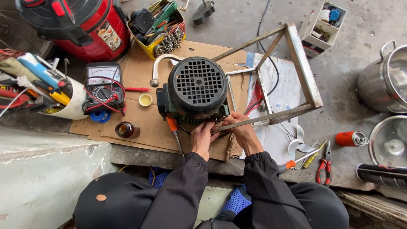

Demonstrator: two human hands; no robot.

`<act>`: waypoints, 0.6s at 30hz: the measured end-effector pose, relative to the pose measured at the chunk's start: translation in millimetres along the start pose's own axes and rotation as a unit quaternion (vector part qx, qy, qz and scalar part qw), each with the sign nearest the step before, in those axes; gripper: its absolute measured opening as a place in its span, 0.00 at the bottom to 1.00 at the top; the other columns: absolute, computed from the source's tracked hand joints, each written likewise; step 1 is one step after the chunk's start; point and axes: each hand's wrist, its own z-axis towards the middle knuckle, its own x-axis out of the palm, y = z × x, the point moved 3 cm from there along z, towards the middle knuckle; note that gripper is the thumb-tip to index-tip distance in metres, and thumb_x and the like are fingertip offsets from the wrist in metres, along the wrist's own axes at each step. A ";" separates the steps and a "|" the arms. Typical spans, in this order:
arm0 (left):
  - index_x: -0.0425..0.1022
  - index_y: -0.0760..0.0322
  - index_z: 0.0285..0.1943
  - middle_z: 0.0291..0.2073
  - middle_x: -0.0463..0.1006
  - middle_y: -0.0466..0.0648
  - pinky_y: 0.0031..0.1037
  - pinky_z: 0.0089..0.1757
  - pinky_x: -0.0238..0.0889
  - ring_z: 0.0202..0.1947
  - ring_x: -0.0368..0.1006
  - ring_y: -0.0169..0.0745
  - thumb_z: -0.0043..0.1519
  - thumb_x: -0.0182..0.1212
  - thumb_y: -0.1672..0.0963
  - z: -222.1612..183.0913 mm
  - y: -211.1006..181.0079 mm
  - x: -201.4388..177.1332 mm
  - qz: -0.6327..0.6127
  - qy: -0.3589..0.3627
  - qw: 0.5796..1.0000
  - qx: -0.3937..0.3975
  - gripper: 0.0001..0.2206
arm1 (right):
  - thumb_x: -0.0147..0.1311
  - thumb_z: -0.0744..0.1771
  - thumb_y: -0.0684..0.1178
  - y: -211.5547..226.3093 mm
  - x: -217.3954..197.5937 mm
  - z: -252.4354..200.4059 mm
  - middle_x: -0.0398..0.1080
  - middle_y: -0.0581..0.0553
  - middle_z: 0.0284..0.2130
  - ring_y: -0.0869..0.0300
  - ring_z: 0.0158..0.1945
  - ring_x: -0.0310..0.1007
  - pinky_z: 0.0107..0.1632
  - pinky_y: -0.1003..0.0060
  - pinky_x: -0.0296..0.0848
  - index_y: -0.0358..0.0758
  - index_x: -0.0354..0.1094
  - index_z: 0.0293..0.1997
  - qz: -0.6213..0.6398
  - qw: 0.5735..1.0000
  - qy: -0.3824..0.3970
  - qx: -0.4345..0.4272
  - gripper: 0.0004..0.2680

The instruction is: Securing a motor to a metal support frame using bolts and a screwdriver.

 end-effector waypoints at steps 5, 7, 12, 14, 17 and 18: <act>0.86 0.70 0.58 0.48 0.85 0.67 0.45 0.52 0.83 0.51 0.83 0.57 0.59 0.79 0.55 18.9 12.8 -4.2 -0.018 0.003 1.000 -0.025 0.20 | 0.69 0.64 0.41 7.8 4.3 -8.6 0.78 0.45 0.26 0.66 0.29 0.79 0.34 0.77 0.74 0.37 0.78 0.41 0.042 0.999 0.005 -0.025 0.06; 0.86 0.68 0.58 0.48 0.85 0.64 0.44 0.53 0.83 0.50 0.82 0.55 0.59 0.79 0.55 26.8 21.2 -5.4 -0.026 0.005 0.999 -0.037 0.20 | 0.69 0.63 0.40 11.5 5.4 -13.1 0.79 0.43 0.28 0.64 0.30 0.81 0.34 0.75 0.75 0.35 0.77 0.42 0.053 0.998 0.003 -0.032 0.07; 0.85 0.68 0.57 0.48 0.84 0.61 0.44 0.53 0.83 0.49 0.82 0.52 0.58 0.79 0.57 29.4 18.9 -5.5 -0.066 0.007 0.995 -0.073 0.19 | 0.66 0.65 0.43 8.7 5.3 -14.0 0.79 0.47 0.30 0.70 0.32 0.79 0.35 0.80 0.72 0.34 0.78 0.42 0.044 0.999 0.010 0.004 0.06; 0.85 0.68 0.57 0.48 0.84 0.61 0.44 0.52 0.83 0.49 0.82 0.52 0.58 0.79 0.57 32.6 25.0 -3.8 -0.067 0.002 0.995 -0.068 0.19 | 0.67 0.65 0.43 6.6 2.8 -10.5 0.79 0.45 0.29 0.68 0.30 0.79 0.34 0.79 0.73 0.34 0.78 0.41 0.051 0.999 0.006 -0.005 0.05; 0.85 0.70 0.58 0.49 0.84 0.63 0.44 0.52 0.84 0.51 0.82 0.55 0.59 0.79 0.57 25.5 23.8 -1.2 -0.063 -0.012 0.997 -0.043 0.19 | 0.69 0.65 0.43 5.2 4.0 -7.6 0.78 0.44 0.26 0.67 0.27 0.78 0.31 0.79 0.72 0.34 0.77 0.40 0.050 0.999 0.003 -0.020 0.06; 0.84 0.72 0.58 0.51 0.84 0.65 0.45 0.52 0.83 0.53 0.82 0.58 0.59 0.78 0.57 21.2 21.7 -0.3 -0.053 -0.017 0.998 -0.024 0.19 | 0.69 0.64 0.43 5.0 4.8 -7.2 0.77 0.44 0.25 0.68 0.26 0.77 0.31 0.79 0.72 0.35 0.77 0.40 0.045 0.999 0.000 -0.028 0.06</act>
